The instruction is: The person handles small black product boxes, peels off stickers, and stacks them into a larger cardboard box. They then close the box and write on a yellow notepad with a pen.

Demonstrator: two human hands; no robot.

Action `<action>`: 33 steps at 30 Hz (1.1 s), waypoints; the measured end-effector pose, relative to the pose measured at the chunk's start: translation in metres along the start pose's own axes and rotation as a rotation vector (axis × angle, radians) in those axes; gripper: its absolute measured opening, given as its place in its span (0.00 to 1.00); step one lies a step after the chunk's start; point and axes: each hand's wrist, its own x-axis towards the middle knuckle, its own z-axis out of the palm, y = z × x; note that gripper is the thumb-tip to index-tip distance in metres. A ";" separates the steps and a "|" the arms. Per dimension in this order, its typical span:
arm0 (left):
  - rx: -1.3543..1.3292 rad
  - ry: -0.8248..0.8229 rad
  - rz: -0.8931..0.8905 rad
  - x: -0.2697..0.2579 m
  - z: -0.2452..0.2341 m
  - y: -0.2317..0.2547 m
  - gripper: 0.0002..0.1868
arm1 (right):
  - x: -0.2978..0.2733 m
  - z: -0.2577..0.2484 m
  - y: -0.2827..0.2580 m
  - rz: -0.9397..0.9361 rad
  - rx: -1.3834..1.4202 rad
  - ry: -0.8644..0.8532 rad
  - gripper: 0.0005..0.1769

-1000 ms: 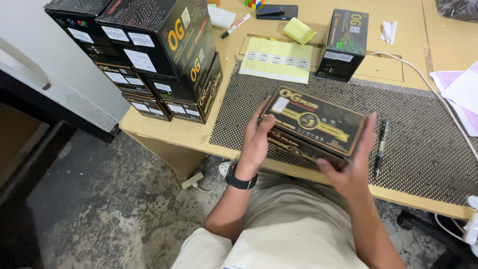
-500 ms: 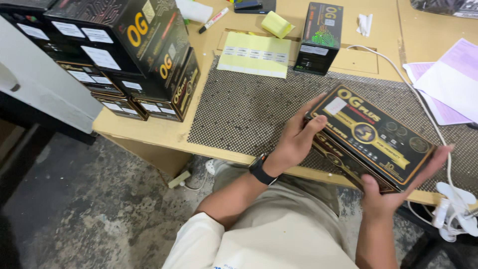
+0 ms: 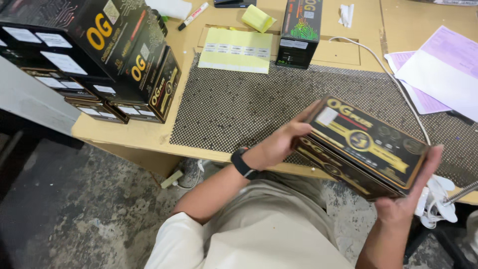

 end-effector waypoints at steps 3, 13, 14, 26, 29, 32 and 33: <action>-0.035 -0.028 -0.040 -0.004 -0.033 -0.011 0.35 | -0.011 -0.022 0.008 0.163 0.027 -0.047 0.79; 0.047 0.041 -0.200 -0.016 -0.028 -0.003 0.42 | -0.046 -0.043 0.024 0.400 0.052 -0.190 0.85; 0.064 0.075 -0.195 -0.016 -0.029 -0.004 0.40 | -0.060 -0.048 0.033 0.452 0.059 -0.133 0.84; 0.053 0.032 -0.126 -0.020 -0.045 -0.019 0.32 | -0.060 -0.056 0.028 0.399 -0.073 -0.197 0.78; 0.053 0.059 -0.170 -0.012 -0.053 -0.015 0.32 | -0.040 -0.040 0.013 0.332 -0.087 -0.224 0.81; 0.025 0.098 -0.236 -0.006 -0.063 -0.017 0.30 | -0.029 -0.033 0.004 0.375 -0.019 -0.223 0.86; 0.008 0.126 -0.270 -0.005 -0.068 -0.019 0.28 | -0.029 -0.031 0.002 0.471 0.049 -0.188 0.89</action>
